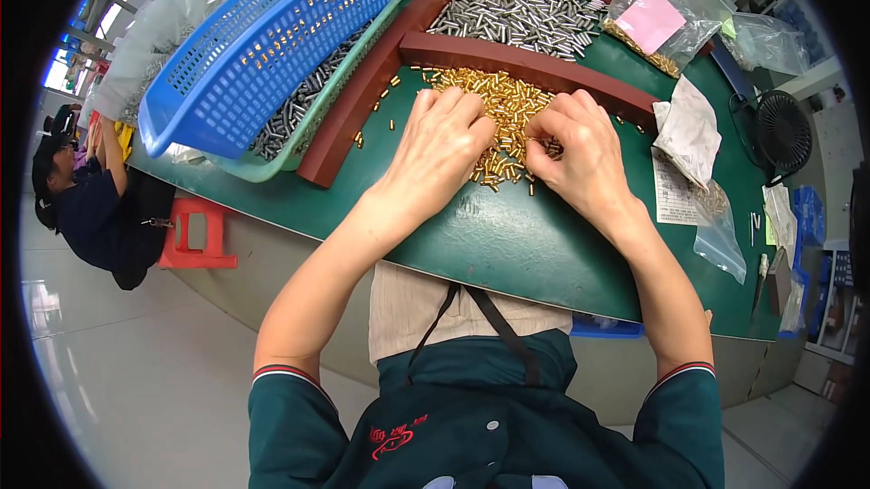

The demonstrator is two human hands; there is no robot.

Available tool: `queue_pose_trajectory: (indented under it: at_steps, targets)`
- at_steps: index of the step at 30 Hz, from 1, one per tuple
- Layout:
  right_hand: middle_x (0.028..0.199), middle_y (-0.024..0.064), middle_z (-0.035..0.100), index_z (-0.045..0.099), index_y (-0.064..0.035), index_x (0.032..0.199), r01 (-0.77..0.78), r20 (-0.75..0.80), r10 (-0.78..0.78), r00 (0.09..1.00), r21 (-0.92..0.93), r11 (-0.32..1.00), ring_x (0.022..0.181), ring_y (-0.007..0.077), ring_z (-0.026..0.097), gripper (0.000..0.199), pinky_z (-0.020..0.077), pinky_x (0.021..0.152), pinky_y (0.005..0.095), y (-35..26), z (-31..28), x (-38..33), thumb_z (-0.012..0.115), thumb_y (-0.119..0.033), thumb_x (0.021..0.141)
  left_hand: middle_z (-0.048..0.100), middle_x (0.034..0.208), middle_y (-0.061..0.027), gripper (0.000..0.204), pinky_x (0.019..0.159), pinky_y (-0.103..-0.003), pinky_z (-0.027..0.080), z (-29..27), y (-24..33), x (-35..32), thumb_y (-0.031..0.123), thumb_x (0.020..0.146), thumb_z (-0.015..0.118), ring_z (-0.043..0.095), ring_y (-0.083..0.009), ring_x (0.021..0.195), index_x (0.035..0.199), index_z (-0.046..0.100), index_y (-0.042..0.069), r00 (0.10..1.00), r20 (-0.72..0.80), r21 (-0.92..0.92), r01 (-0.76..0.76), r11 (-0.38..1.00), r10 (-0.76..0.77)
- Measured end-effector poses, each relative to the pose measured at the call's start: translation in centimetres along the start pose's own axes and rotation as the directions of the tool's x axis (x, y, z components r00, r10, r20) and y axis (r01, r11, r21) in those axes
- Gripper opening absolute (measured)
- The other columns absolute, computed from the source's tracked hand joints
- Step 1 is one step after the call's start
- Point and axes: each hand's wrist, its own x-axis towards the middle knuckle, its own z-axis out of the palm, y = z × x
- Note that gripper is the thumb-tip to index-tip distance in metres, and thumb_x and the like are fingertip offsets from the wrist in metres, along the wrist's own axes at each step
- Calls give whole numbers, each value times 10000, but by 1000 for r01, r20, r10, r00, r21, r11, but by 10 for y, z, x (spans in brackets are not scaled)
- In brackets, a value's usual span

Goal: Assembling small gold and silver metal hardware components by hand at a workstation.

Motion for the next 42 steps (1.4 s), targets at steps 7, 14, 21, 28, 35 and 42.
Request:
queue_pose_trajectory:
  at_steps: [7, 14, 21, 28, 35, 42]
  targets:
    - [765, 73, 575, 648, -35, 762, -46, 4, 46, 999, 73, 996, 794, 259, 537, 89, 454, 738, 372, -1, -11, -15, 677, -61, 682, 542, 859, -48, 92, 782, -357, 349, -4, 8, 9, 86, 773, 683, 514, -216, 853, 826, 613, 57, 999, -2, -51, -43, 998, 43]
    - [771, 75, 573, 645, -36, 772, -59, -17, 61, 998, 77, 995, 791, 260, 533, 98, 453, 734, 372, 0, -12, -19, 679, -65, 684, 541, 857, -53, 104, 787, -365, 348, 3, 14, 14, 87, 755, 684, 517, -226, 855, 826, 614, 56, 999, 33, -84, -18, 996, 21]
    - [750, 74, 576, 636, -33, 758, -82, -48, 90, 995, 139, 987, 778, 259, 540, 85, 456, 713, 370, -2, -15, -19, 676, -65, 691, 532, 824, -63, 106, 774, -361, 344, 2, 17, 21, 79, 739, 674, 517, -230, 838, 809, 598, 53, 998, 51, -68, -40, 997, 44]
    - [739, 79, 613, 631, -9, 766, -266, 64, 272, 960, 505, 821, 746, 218, 573, 87, 468, 683, 337, -5, -20, -17, 668, -67, 712, 608, 856, -11, 98, 644, -218, 462, -2, 25, 19, 74, 853, 657, 565, -72, 754, 876, 611, -10, 933, 205, -727, 347, 593, -295]
    - [734, 58, 605, 643, -2, 798, -342, 96, 353, 931, 570, 747, 731, 164, 580, 100, 470, 635, 293, -7, -21, -18, 672, -83, 748, 674, 849, -73, 142, 669, -240, 542, 10, 39, 15, 69, 922, 610, 664, -126, 742, 1006, 640, -41, 827, 332, -917, 395, 48, -453]
    - [745, 1, 614, 650, 17, 819, -519, 285, 495, 821, 734, 438, 643, 34, 537, 81, 446, 562, 192, -9, -20, -18, 654, -63, 806, 681, 830, -107, 182, 664, -244, 543, 13, 48, 13, 58, 911, 622, 653, -130, 710, 1063, 637, -41, 758, 419, -906, 385, -176, -500]
